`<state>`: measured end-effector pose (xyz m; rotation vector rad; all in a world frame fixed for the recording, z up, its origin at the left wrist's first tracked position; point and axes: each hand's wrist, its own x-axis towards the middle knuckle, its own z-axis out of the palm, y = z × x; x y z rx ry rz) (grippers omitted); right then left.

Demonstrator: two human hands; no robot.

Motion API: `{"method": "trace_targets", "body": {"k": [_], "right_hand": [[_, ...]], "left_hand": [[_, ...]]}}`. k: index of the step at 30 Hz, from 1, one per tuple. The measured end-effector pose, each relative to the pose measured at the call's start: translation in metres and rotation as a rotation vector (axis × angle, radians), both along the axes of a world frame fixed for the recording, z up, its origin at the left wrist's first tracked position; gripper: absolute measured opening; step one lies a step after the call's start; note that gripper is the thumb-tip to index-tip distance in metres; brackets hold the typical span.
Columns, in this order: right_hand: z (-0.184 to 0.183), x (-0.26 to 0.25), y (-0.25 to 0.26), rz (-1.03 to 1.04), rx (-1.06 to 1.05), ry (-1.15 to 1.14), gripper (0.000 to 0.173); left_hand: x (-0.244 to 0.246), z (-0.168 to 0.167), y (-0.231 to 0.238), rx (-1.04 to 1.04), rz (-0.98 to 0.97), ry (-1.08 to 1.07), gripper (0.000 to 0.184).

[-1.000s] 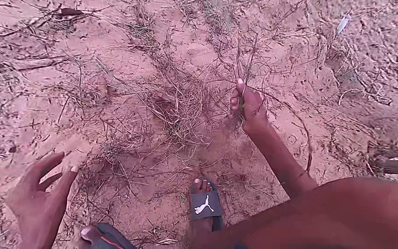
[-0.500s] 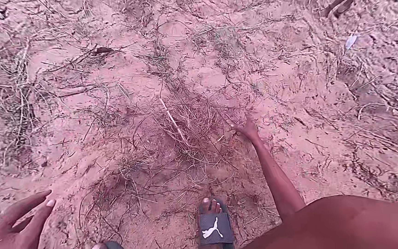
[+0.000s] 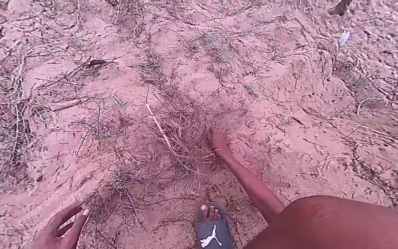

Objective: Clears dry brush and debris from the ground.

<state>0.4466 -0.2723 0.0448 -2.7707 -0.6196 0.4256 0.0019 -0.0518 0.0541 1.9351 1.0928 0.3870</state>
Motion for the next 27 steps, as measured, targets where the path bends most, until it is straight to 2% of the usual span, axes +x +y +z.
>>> {"method": "trace_targets", "body": {"k": [4,6,8,10,11,12,15,16,18,20,22,24,26,27], "right_hand": [[0.025,-0.061,0.016,0.079,0.012,0.175,0.029],[0.046,-0.077,0.019,0.190,0.143,0.162,0.024],[0.065,-0.072,0.017,0.400,0.420,-0.095,0.027],[0.104,-0.049,0.027,0.561,0.554,-0.330,0.038],[0.129,-0.035,0.034,0.598,0.568,-0.369,0.038],[0.156,-0.023,0.038,0.606,0.540,-0.328,0.034],[0.216,-0.010,0.038,0.617,0.275,0.057,0.015],[0.232,-0.011,0.038,0.658,0.188,0.120,0.012],[0.256,-0.025,0.045,0.740,0.117,0.092,0.011],[0.269,-0.044,0.063,0.769,0.167,0.047,0.016],[0.267,-0.049,0.088,0.794,0.267,-0.032,0.019],[0.249,-0.048,0.096,0.867,0.207,-0.044,0.021],[0.227,-0.049,0.100,1.008,0.100,0.013,0.013],[0.221,-0.052,0.107,1.042,0.134,0.017,0.015]], "left_hand": [[-0.002,0.005,0.009,0.087,-0.038,-0.021,0.047],[-0.005,0.009,0.014,0.123,-0.033,-0.021,0.048],[-0.007,0.012,0.019,0.159,-0.011,-0.036,0.049],[-0.011,0.013,0.023,0.183,0.026,-0.047,0.048],[-0.012,0.012,0.024,0.194,0.040,-0.054,0.048],[-0.010,0.011,0.025,0.199,0.050,-0.062,0.048],[-0.004,0.018,0.022,0.166,0.066,-0.081,0.046],[0.002,0.019,0.017,0.104,0.078,-0.123,0.042],[0.018,0.022,0.005,-0.112,0.109,-0.252,0.033],[0.030,0.024,-0.010,-0.242,0.098,-0.322,0.030],[0.045,0.028,-0.013,-0.164,0.023,-0.325,0.032],[0.054,0.031,-0.017,-0.054,-0.043,-0.293,0.036],[0.055,0.029,-0.015,-0.013,-0.099,-0.298,0.037],[0.053,0.027,-0.012,-0.013,-0.105,-0.316,0.036]]}}
